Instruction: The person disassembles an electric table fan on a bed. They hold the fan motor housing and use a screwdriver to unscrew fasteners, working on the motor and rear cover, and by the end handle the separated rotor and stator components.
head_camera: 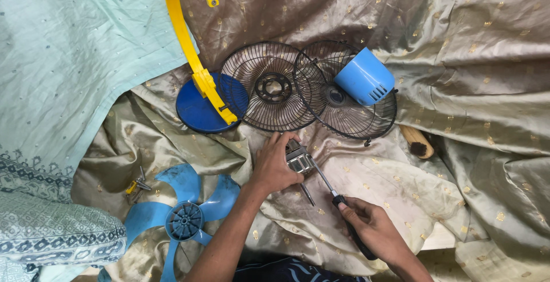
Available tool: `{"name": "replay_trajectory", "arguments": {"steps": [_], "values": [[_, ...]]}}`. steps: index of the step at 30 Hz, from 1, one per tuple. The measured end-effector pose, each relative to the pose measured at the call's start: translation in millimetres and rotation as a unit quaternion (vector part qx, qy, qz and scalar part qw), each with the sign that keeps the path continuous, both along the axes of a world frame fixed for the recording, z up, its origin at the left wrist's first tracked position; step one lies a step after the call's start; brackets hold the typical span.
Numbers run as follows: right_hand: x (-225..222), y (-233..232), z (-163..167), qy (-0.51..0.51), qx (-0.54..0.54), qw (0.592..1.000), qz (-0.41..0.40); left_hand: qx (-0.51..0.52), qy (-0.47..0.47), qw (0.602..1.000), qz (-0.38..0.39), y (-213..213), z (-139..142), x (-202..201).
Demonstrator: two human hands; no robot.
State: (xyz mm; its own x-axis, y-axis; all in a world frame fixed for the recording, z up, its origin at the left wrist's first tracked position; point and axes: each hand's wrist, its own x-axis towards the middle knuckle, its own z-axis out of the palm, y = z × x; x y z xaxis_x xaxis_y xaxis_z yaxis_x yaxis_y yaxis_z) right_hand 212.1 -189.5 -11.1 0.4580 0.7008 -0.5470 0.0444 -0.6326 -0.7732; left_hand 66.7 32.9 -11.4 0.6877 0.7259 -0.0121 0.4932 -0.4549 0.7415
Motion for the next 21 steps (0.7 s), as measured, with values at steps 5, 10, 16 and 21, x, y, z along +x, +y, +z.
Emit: {"name": "replay_trajectory", "arguments": {"steps": [5, 10, 16, 21], "values": [[1.9, -1.0, -7.1, 0.037, 0.03, 0.999, 0.011, 0.004, 0.0, 1.0, 0.003, -0.1, -1.3, 0.3], [-0.2, -0.9, -10.1, 0.051, 0.04, 0.998, 0.003, 0.007, -0.001, 1.0, 0.006, -0.5, -1.6, -0.2], [-0.7, 1.0, -10.4, 0.048, 0.049, 0.998, 0.01, 0.001, 0.007, 1.0, 0.006, 0.1, -0.6, -0.1], [-2.2, 1.5, -10.6, 0.053, 0.056, 0.997, 0.011, -0.001, 0.007, 1.0, 0.009, -0.3, -0.7, 0.2]]}}
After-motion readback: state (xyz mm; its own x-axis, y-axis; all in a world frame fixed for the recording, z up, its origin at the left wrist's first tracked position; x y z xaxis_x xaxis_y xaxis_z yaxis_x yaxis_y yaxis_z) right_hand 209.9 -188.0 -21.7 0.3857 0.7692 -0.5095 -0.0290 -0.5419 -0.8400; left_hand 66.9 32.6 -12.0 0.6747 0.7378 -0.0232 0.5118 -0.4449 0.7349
